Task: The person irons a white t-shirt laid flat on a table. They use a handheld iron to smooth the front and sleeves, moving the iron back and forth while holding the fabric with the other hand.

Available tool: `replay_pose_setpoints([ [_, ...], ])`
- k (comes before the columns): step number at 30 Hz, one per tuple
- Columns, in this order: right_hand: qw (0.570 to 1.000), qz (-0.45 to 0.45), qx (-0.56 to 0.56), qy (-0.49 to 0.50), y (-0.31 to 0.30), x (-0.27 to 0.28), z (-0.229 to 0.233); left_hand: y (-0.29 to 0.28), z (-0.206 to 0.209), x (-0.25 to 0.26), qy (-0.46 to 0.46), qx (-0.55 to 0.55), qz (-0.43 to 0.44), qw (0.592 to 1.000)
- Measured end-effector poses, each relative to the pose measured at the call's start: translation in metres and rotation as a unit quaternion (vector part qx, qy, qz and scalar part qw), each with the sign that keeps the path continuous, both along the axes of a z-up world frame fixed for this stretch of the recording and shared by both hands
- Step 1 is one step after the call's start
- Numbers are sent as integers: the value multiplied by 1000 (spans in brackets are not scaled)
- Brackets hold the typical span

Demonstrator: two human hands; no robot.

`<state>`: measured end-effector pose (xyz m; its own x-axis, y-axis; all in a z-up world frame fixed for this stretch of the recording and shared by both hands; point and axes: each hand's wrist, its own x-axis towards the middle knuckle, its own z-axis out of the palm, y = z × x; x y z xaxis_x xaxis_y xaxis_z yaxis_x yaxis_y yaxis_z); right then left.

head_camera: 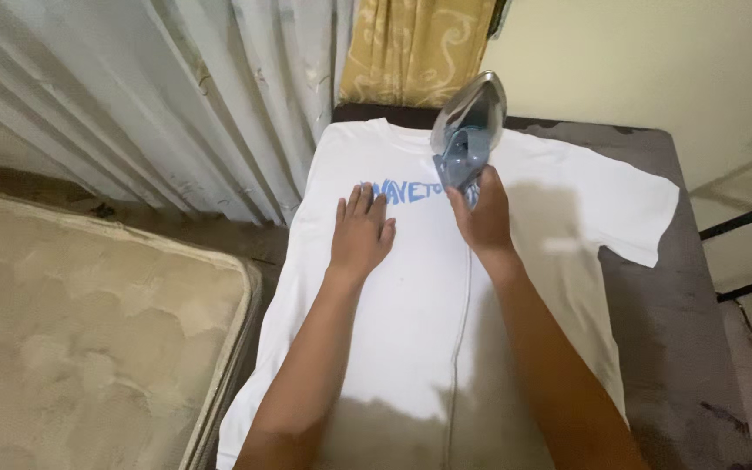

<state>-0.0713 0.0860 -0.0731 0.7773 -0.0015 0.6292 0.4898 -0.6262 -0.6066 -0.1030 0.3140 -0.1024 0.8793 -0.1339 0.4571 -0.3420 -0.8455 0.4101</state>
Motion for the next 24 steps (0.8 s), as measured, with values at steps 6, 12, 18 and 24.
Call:
replay_pose_setpoints([
  [6, 992, 113, 42, -35, -1, 22, 11, -1, 5, 1, 44, -15, 5, 999],
  [12, 995, 78, 48, 27, -8, 38, 45, 2, 7, 8, 115, 10, 36, 993],
  [18, 998, 19, -59, 4, -17, 36, 96, 6, 1, 17, 135, 30, 47, 989],
  [24, 964, 115, -163, 179, 23, 12, 109, 28, 4, 38, 149, 40, 85, 984],
])
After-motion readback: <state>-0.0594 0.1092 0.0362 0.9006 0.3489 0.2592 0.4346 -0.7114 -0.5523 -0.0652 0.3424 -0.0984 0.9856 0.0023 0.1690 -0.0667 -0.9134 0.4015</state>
